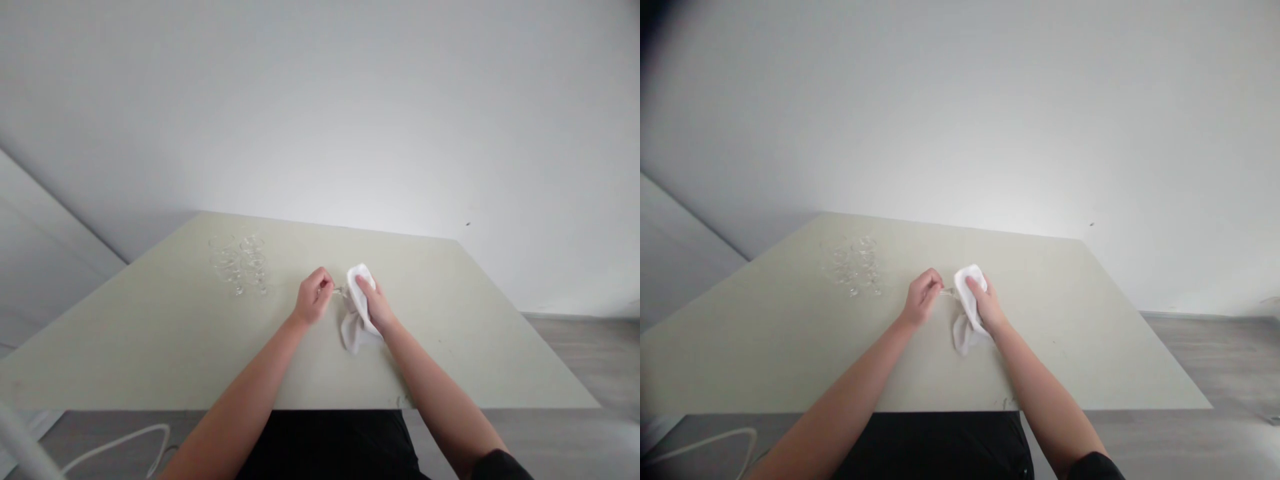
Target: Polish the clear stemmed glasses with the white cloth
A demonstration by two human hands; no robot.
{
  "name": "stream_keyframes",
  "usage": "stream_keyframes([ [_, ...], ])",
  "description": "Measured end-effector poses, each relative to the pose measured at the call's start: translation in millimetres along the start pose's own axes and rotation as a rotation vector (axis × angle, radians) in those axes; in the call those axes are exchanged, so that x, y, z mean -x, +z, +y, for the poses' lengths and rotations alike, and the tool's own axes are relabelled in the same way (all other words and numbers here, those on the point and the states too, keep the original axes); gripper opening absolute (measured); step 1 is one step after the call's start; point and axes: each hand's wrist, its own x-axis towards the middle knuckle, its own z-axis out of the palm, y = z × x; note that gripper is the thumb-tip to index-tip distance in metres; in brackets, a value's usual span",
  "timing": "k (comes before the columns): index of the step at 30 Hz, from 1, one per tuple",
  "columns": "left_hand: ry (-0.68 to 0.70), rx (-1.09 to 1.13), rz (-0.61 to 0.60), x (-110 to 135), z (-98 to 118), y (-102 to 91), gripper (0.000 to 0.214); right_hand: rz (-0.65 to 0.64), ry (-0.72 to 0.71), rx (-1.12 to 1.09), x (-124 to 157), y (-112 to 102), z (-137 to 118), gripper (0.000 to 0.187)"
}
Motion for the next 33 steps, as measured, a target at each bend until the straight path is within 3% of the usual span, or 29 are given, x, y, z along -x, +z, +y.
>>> stream_keyframes([
  [2,0.187,-0.104,-0.061,4,4,-0.3,0.022,0.008,0.125,0.004,-1,0,-1,0.048],
  [4,0.168,-0.123,-0.040,5,2,0.8,0.023,-0.013,0.121,0.029,0,0,-1,0.048],
  [6,-0.052,-0.036,0.059,1,-4,2.6,0.025,-0.036,0.006,0.056,2,-1,-2,0.045],
  [9,-0.540,0.200,0.115,-9,-14,5.1,0.027,-0.059,-0.235,0.200,5,-1,-2,0.054],
  [11,-0.690,0.269,0.087,-13,-17,6.1,0.025,-0.060,-0.327,0.285,6,-1,-2,0.060],
  [12,-0.700,0.280,0.082,-13,-18,6.3,0.024,-0.063,-0.338,0.293,7,0,-2,0.060],
  [14,-0.625,0.279,0.107,-11,-16,6.1,0.024,-0.070,-0.301,0.237,6,0,-3,0.057],
  [17,-0.361,0.177,0.143,-4,-10,3.2,0.025,-0.083,-0.116,0.067,4,1,-3,0.047],
  [20,-0.095,0.008,0.088,2,-6,-2.5,0.029,-0.119,0.133,-0.061,3,3,-2,0.049],
  [22,-0.015,-0.045,0.049,3,-6,-5.6,0.030,-0.129,0.201,-0.088,4,3,-2,0.051],
  [25,-0.140,0.037,0.087,-3,-11,-5.8,0.029,-0.109,0.032,0.016,6,3,-4,0.048],
  [27,-0.387,0.171,0.121,-8,-16,-3.5,0.028,-0.096,-0.176,0.182,7,2,-5,0.053],
  [30,-0.696,0.310,0.075,-14,-23,-0.3,0.030,-0.119,-0.425,0.392,8,-1,-4,0.059],
  [32,-0.730,0.330,0.045,-14,-23,-0.1,0.034,-0.126,-0.466,0.401,7,-1,-1,0.059],
  [33,-0.676,0.318,0.053,-13,-21,-0.6,0.036,-0.118,-0.432,0.355,6,0,0,0.060],
])
